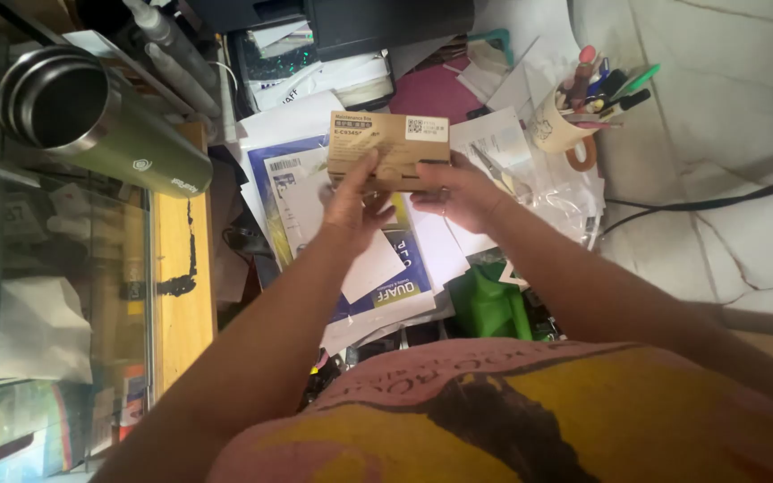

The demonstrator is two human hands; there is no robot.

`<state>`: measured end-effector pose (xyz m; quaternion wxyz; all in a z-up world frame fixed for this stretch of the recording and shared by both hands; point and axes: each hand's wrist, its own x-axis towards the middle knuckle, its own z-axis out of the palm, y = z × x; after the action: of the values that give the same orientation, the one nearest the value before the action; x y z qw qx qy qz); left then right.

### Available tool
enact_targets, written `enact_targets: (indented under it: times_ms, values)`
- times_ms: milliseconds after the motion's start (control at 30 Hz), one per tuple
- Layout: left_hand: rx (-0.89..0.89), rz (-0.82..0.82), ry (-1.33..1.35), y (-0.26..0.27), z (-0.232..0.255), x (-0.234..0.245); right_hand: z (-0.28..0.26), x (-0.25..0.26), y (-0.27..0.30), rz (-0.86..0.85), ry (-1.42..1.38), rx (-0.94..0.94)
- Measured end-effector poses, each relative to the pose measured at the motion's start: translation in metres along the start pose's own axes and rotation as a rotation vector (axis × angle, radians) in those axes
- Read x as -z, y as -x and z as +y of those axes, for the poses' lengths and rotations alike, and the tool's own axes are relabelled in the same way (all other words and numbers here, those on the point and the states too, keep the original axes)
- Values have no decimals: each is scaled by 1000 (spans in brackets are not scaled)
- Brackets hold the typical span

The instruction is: Sorting, arranging, and checking laminating film sheets and paper documents on a desk.

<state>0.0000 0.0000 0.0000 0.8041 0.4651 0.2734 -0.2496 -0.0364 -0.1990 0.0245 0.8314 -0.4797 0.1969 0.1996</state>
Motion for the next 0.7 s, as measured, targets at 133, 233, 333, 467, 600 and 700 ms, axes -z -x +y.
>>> enact_targets:
  times_ms: [133,233,333,467,600,700]
  values:
    - [76,-207,125,20,-8,-18,18,-6,2,-173,-87,77]
    - [110,-132,105,30,3,-29,13,-22,11,-188,5,146]
    - [20,-126,86,26,10,-31,10,-42,15,104,119,66]
    - [-57,-88,173,24,15,-37,21,-43,12,-49,144,263]
    - [-247,59,45,38,22,-50,38,-42,-2,166,246,351]
    - [-221,53,-34,36,18,-56,33,-39,-4,161,257,343]
